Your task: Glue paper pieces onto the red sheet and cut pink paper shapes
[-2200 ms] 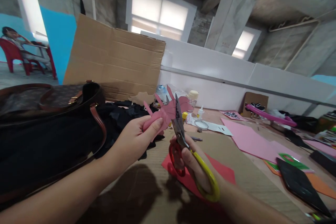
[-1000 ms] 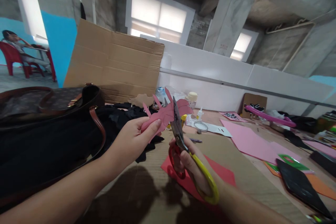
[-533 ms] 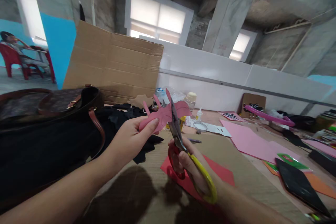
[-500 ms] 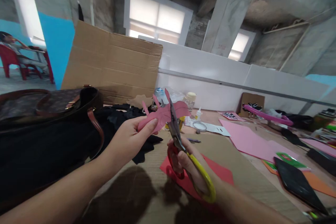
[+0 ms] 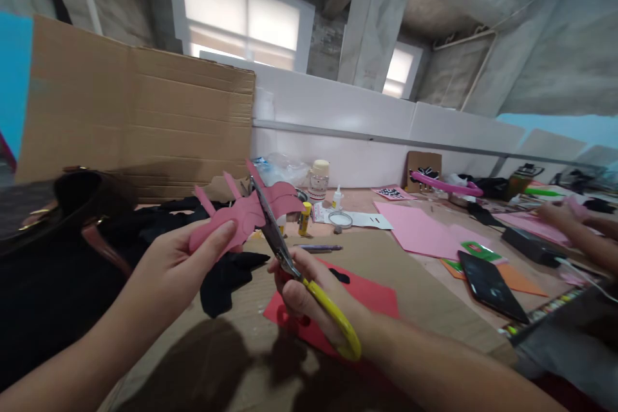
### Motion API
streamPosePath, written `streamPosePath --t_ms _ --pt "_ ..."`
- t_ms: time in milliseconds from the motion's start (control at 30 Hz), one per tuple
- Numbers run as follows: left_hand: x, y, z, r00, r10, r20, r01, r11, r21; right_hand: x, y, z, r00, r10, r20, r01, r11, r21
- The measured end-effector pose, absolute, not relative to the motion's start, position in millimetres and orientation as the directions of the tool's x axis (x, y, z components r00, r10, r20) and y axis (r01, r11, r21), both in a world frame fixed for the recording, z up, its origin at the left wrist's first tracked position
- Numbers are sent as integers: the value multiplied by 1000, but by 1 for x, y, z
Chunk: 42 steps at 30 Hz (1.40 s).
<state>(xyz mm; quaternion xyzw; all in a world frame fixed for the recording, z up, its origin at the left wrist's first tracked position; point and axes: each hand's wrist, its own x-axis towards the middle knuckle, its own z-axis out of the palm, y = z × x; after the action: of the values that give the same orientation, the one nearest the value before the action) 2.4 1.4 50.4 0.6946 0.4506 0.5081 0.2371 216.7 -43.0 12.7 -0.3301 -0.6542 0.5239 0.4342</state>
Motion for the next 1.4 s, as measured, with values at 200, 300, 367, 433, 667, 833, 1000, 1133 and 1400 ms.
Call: streamPosePath --t_ms 200,300,367,433,667,833,1000,1133,1400 --pt "1 1 51 110 874 474 371 -478 796 216 -44 12 -394 891 226 -7 243 -970" --pt "3 -2 54 114 870 480 337 -489 805 216 -45 10 -405 886 227 -19 240 -970" --pt "4 -3 57 113 865 489 318 -498 807 217 -44 9 -408 885 223 -22 234 -972" --pt "6 -5 59 123 859 497 300 -510 806 217 -42 7 -404 884 235 -24 246 -969" --pt "5 -6 62 133 853 504 313 -519 795 218 -38 3 -387 878 280 -20 295 -955" --pt "4 -4 60 124 855 503 319 -514 796 218 -37 0 -377 882 284 1 306 -952" --pt "3 -5 60 133 852 506 316 -520 793 216 -38 5 -387 868 311 -20 329 -944" --pt "3 -6 62 131 850 510 333 -522 785 215 -40 6 -403 871 279 -10 301 -954" --pt "1 -11 63 117 874 472 412 -475 777 215 -42 11 -391 889 237 -35 243 -969"
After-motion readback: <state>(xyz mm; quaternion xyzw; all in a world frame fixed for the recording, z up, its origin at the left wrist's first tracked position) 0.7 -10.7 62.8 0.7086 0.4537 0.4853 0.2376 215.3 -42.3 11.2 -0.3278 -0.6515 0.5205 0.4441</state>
